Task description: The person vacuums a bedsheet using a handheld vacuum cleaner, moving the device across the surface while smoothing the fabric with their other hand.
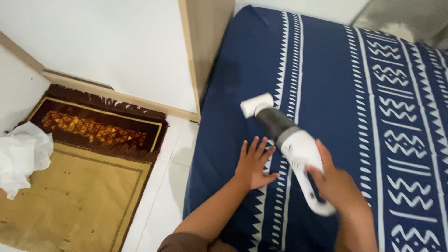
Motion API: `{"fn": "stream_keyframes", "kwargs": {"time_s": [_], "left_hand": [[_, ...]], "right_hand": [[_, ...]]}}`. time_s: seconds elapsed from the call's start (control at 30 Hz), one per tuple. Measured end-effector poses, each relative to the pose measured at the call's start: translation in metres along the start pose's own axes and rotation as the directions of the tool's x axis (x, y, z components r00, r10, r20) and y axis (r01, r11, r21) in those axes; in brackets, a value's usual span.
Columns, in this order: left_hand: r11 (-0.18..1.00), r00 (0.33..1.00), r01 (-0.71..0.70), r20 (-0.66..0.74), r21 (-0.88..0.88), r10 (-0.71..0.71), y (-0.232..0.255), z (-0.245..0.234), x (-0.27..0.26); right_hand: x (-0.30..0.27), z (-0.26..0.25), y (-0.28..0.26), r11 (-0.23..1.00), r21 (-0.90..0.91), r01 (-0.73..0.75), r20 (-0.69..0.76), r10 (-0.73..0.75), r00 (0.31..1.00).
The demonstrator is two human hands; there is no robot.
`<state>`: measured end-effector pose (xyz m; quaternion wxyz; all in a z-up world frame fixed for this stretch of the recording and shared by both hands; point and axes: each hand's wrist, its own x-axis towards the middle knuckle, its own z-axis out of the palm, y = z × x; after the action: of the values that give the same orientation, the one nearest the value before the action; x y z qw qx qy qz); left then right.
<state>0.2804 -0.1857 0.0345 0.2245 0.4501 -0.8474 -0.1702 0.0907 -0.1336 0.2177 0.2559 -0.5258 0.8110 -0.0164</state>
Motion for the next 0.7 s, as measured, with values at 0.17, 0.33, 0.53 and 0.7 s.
{"fn": "stream_keyframes", "kwargs": {"time_s": [0.17, 0.33, 0.53, 0.7], "left_hand": [[0.998, 0.999, -0.010, 0.036, -0.055, 0.012, -0.003, -0.001, 0.002], [0.997, 1.000, -0.007, 0.001, -0.074, 0.007, -0.004, -0.002, -0.006], [0.996, 1.000, 0.000, 0.025, -0.086, 0.002, -0.006, -0.001, 0.003], [0.995, 1.000, -0.008, 0.015, -0.104, 0.010, -0.009, 0.004, -0.002]], "right_hand": [[0.121, 0.014, -0.039, 0.992, 0.016, 0.123, -0.118, -0.120, 0.986], [0.269, 0.016, -0.106, 0.972, -0.003, 0.233, -0.182, -0.230, 0.956], [0.318, 0.038, -0.155, 0.972, 0.026, 0.233, -0.215, -0.222, 0.951], [0.272, 0.053, -0.123, 0.969, 0.063, 0.238, -0.186, -0.223, 0.957]]}}
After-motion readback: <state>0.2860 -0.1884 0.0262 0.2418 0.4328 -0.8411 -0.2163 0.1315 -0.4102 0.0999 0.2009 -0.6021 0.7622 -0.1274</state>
